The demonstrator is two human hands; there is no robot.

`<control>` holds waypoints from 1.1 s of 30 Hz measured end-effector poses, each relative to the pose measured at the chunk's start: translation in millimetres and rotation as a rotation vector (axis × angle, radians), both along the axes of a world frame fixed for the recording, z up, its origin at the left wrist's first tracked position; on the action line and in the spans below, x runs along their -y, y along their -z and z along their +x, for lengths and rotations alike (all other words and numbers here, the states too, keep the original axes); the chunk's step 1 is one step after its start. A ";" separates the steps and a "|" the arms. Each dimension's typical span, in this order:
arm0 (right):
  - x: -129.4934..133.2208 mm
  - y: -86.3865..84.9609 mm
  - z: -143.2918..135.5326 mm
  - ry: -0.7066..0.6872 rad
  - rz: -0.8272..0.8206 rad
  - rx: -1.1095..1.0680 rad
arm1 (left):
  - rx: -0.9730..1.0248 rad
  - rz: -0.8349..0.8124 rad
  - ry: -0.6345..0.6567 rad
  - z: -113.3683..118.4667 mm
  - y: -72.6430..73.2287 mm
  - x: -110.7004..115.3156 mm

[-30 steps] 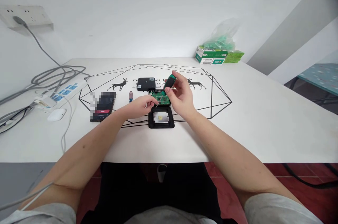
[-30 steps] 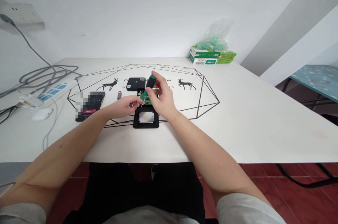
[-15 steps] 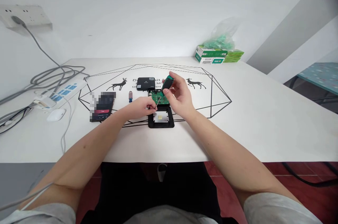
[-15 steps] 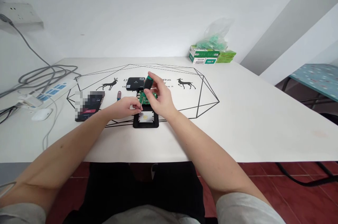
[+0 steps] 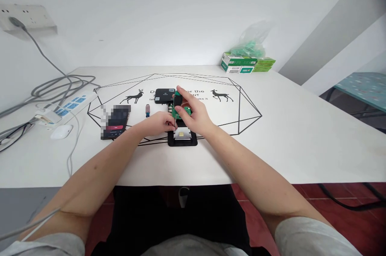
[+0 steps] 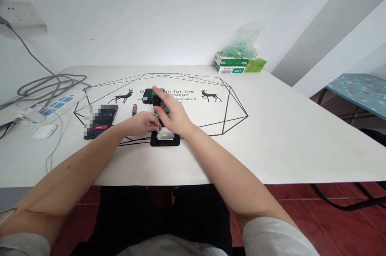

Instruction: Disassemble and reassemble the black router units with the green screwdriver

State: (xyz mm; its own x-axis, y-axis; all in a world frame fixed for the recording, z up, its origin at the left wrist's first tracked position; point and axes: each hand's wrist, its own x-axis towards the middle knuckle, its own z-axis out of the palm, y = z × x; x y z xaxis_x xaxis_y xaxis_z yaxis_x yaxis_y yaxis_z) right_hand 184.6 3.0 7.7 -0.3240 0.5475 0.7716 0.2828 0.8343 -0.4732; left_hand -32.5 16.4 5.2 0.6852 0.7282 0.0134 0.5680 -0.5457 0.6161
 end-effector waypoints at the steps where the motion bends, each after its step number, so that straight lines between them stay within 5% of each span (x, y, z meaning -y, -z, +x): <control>1: 0.1 0.0 -0.8 0.007 0.002 0.002 | -0.008 -0.012 -0.005 0.1 -0.7 0.4; 11: 0.8 1.0 -9.6 -0.047 0.101 -0.015 | -0.074 -0.080 -0.043 0.6 -7.0 7.1; 18: 0.0 8.3 -5.3 0.086 -0.049 -0.096 | -0.117 -0.048 -0.015 -0.3 -15.6 9.2; 25: 7.7 10.7 -6.3 0.126 0.032 -0.127 | -0.088 0.031 0.000 -3.0 -17.1 12.0; 33: 14.7 -6.8 -5.1 -0.099 0.086 0.058 | -0.061 0.054 0.035 -2.2 -13.6 17.1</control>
State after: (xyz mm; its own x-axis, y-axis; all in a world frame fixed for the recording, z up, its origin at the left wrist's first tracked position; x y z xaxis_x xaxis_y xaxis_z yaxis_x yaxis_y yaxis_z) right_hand 179.5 -11.6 14.4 -0.4182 0.4433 0.7929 0.2222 0.8962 -0.3839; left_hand -34.7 -0.7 18.8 0.7106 0.7035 0.0093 0.5839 -0.5970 0.5502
